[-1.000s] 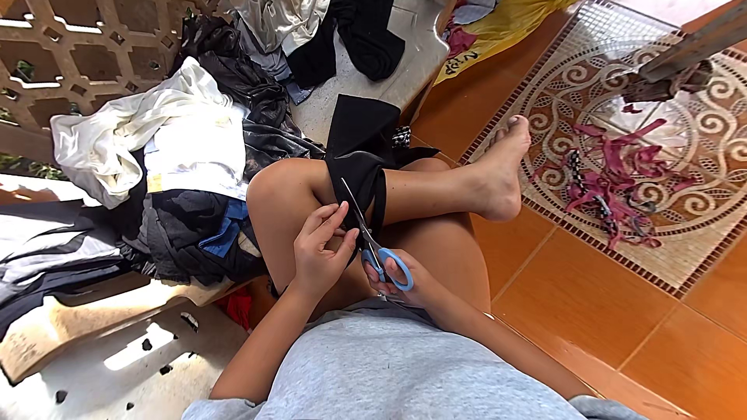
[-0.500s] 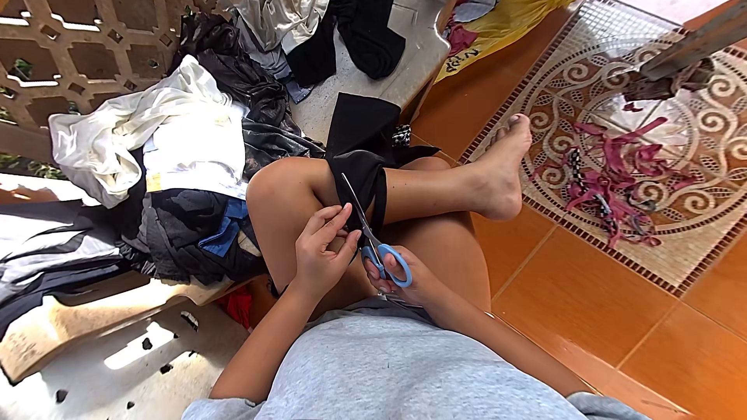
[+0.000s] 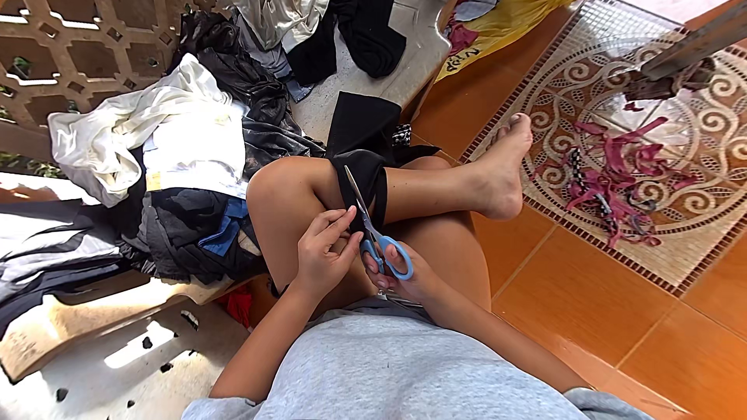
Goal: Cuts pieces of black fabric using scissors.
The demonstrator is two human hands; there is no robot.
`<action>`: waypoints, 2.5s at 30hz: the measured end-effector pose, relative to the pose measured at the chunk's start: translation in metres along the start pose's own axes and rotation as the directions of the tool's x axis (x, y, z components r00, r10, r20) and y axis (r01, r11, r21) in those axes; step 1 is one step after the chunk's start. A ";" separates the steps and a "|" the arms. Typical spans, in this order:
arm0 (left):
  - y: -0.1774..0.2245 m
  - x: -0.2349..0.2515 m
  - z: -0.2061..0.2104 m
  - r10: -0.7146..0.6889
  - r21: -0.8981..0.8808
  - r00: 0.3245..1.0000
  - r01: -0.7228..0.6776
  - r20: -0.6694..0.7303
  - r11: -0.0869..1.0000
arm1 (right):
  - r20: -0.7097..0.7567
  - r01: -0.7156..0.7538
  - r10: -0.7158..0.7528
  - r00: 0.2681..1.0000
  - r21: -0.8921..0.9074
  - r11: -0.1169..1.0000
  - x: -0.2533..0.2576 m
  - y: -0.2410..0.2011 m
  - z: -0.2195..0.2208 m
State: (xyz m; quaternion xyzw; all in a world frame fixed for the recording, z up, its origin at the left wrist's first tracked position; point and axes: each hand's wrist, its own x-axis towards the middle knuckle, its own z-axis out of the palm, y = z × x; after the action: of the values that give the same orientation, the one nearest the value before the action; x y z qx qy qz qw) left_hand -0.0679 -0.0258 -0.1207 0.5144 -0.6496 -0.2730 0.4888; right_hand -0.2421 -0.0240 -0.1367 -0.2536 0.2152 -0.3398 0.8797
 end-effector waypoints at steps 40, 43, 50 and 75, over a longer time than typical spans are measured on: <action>-0.005 -0.002 0.000 0.113 -0.024 0.994 -0.113 -0.005 0.993 | 0.142 -0.106 0.068 0.988 0.277 0.955 0.007 -0.001 -0.001; -0.005 -0.002 0.000 0.111 -0.027 0.994 -0.111 0.002 0.993 | 0.135 -0.101 0.070 0.988 0.245 0.964 0.006 -0.002 -0.002; -0.005 -0.002 0.000 0.117 -0.019 0.993 -0.116 0.021 0.993 | 0.127 -0.084 0.066 0.990 0.142 0.986 0.006 -0.003 -0.006; -0.007 -0.004 0.000 0.157 -0.038 0.988 -0.157 0.001 0.987 | 0.128 -0.091 0.057 0.990 0.280 0.956 0.011 -0.002 0.000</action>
State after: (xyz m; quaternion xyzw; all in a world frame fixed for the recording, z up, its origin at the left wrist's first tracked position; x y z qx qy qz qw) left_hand -0.0649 -0.0245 -0.1275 0.4516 -0.6839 -0.2469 0.5170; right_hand -0.2355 -0.0325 -0.1375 -0.1356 0.1205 -0.3182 0.9305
